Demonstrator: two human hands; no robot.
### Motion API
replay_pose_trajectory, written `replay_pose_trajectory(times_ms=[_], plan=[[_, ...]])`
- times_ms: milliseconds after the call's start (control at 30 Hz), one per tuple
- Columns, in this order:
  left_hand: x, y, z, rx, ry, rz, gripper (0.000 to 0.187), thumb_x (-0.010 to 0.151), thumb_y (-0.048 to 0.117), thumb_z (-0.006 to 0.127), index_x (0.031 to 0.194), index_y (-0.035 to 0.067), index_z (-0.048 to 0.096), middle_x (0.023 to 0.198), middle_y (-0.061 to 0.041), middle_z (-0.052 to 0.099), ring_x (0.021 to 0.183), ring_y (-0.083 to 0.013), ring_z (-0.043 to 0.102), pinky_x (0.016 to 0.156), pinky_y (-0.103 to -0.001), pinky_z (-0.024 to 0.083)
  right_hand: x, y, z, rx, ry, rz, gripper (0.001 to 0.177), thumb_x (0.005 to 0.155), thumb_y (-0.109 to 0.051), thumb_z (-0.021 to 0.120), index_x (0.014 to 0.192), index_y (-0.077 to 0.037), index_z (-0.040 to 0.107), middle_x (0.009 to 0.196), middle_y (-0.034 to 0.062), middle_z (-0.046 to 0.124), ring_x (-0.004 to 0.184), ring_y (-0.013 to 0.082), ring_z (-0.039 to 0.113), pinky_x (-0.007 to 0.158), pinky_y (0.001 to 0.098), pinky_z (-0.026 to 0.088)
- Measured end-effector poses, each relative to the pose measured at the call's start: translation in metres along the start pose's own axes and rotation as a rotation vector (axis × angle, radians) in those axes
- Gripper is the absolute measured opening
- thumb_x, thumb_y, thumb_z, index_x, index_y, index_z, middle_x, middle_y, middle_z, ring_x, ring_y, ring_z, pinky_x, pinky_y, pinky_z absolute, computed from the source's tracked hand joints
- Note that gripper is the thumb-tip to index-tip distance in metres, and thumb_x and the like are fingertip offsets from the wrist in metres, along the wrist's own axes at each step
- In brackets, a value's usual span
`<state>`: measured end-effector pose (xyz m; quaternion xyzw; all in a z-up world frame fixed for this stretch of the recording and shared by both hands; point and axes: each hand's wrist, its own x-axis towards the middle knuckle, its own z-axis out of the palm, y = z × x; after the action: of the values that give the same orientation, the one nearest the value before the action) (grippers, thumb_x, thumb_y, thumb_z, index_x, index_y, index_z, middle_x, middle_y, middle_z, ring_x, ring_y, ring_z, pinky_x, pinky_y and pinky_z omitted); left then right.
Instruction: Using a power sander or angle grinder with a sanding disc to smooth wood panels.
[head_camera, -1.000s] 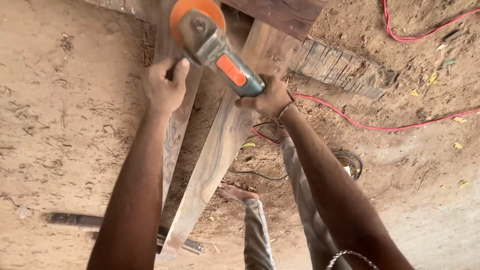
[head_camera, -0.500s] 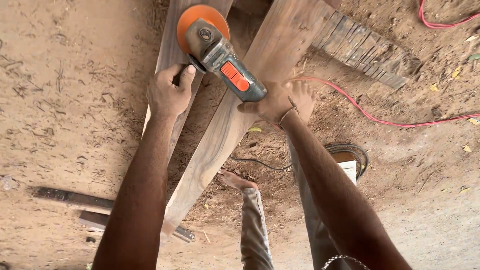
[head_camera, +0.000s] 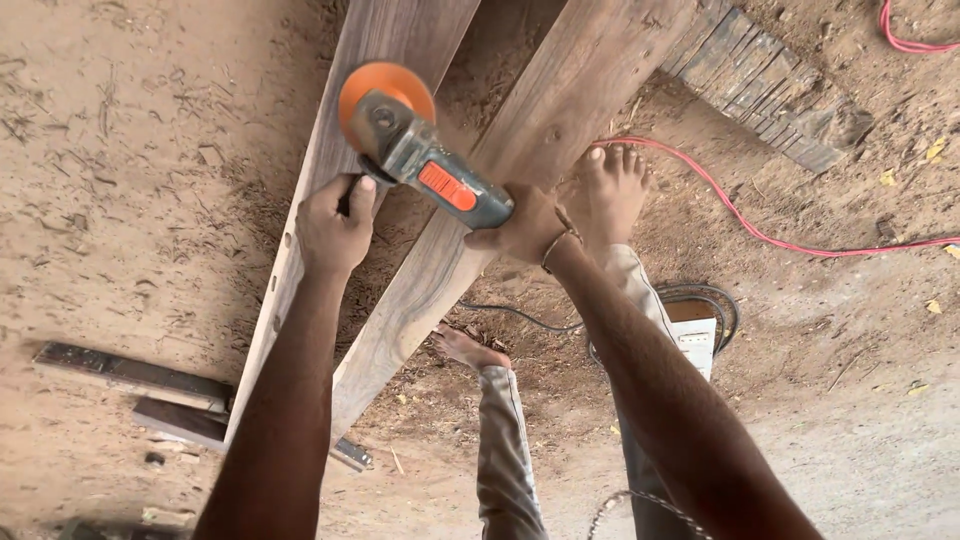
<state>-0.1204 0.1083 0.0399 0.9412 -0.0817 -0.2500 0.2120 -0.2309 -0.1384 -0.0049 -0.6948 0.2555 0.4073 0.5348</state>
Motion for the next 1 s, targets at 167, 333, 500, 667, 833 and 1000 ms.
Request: replay_pose_trajectory(times_ms=[167,333,500,667,833,1000], plan=[[0.047,0.007,0.018,-0.071,0.023,0.059,0.047,0.108,0.047,0.061,0.085,0.007,0.072,0.066,-0.007,0.064,0.059,-0.0201,0.064,0.055,-0.040,0.047,0.013,-0.001,-0.035,-0.132,0.083,0.024,0.080,0.062,-0.055,0.093,0.121,-0.006,0.068,0.100,0.0105,0.076,0.093,0.0264,0.070,0.089,0.0413,0.054],[0.105,0.034,0.028,-0.028,0.034,0.251,0.051,0.106,0.060,0.063,0.084,0.015,0.077,0.061,0.006,0.062,0.051,-0.0067,0.051,0.053,-0.028,0.042,0.020,0.005,-0.067,0.007,0.221,-0.057,0.075,0.064,-0.047,0.092,0.119,-0.002,0.066,0.106,0.0147,0.075,0.094,0.0242,0.074,0.085,0.0346,0.061],[0.054,0.009,0.025,0.031,-0.031,0.115,0.050,0.107,0.055,0.060,0.088,0.012,0.076,0.067,0.000,0.065,0.053,-0.0095,0.054,0.051,-0.033,0.041,-0.002,0.000,-0.033,0.052,0.067,0.066,0.065,0.065,-0.045,0.086,0.117,-0.009,0.071,0.105,0.0100,0.078,0.090,0.0219,0.076,0.081,0.0343,0.062],[0.002,-0.005,0.016,-0.075,-0.092,-0.009,0.041,0.105,0.047,0.059,0.098,0.011,0.078,0.073,-0.001,0.072,0.055,-0.0124,0.061,0.054,-0.033,0.046,-0.010,0.018,0.004,-0.021,0.012,-0.006,0.066,0.061,-0.046,0.087,0.113,-0.008,0.072,0.097,0.0122,0.078,0.084,0.0237,0.076,0.081,0.0350,0.061],[-0.024,-0.022,0.012,-0.074,-0.091,-0.072,0.039,0.103,0.047,0.063,0.098,0.011,0.076,0.075,-0.003,0.074,0.068,-0.0194,0.071,0.066,-0.039,0.052,-0.016,0.028,0.032,-0.031,0.005,-0.118,0.065,0.061,-0.048,0.090,0.108,-0.007,0.072,0.096,0.0131,0.078,0.086,0.0250,0.076,0.082,0.0381,0.059],[-0.047,-0.034,0.007,-0.083,-0.053,-0.106,0.040,0.102,0.050,0.063,0.098,0.012,0.076,0.076,-0.004,0.074,0.070,-0.0217,0.071,0.065,-0.042,0.052,-0.023,0.022,0.053,-0.067,-0.032,-0.082,0.060,0.061,-0.048,0.088,0.103,-0.007,0.074,0.091,0.0116,0.078,0.083,0.0238,0.076,0.080,0.0384,0.059]])
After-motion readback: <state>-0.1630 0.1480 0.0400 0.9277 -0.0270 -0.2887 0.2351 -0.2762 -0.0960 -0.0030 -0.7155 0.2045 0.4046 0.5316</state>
